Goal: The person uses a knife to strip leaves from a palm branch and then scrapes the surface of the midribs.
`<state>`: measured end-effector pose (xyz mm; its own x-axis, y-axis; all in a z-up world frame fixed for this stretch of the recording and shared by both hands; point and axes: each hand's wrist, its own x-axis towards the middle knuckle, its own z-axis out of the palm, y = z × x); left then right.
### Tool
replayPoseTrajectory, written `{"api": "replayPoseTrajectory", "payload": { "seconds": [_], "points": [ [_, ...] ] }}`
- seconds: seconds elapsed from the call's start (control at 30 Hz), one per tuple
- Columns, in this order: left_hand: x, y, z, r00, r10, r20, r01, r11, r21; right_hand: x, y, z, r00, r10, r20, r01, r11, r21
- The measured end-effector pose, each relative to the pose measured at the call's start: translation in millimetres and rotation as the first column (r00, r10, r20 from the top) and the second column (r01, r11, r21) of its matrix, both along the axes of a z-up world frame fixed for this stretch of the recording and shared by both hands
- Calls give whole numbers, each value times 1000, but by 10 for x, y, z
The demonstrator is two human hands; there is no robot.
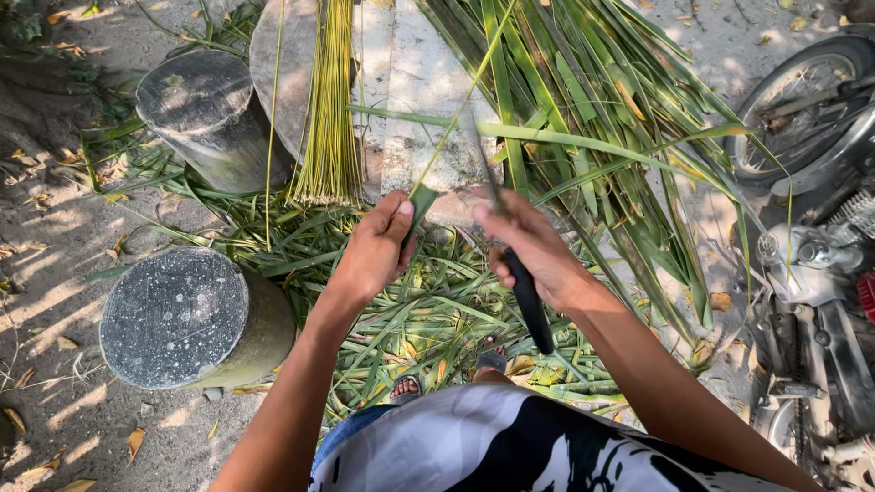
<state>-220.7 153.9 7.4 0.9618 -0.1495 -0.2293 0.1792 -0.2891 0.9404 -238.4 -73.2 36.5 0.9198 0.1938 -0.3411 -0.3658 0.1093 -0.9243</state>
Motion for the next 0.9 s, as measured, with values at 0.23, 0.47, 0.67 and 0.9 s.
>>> {"api": "replayPoseTrajectory", "payload": {
  "seconds": [0.23, 0.47, 0.67, 0.9],
  "points": [
    [-1, 131, -257, 973, -229, 44, 232, 935, -268, -223, 250, 273, 969, 233, -86, -243, 961, -134],
    [-310, 116, 215, 861, -343, 375, 174, 893, 416, -304, 187, 313, 928, 333, -170, -283, 923, 262],
    [-409, 211, 491, 846, -332, 417, 91, 861, 500, -167, 206, 223, 920, 263, -289, -219, 960, 174],
    [-338, 343, 575, 840, -411, 353, 147, 800, 582, 49, 123, 242, 954, 33, -298, 22, 984, 178]
  ]
}}
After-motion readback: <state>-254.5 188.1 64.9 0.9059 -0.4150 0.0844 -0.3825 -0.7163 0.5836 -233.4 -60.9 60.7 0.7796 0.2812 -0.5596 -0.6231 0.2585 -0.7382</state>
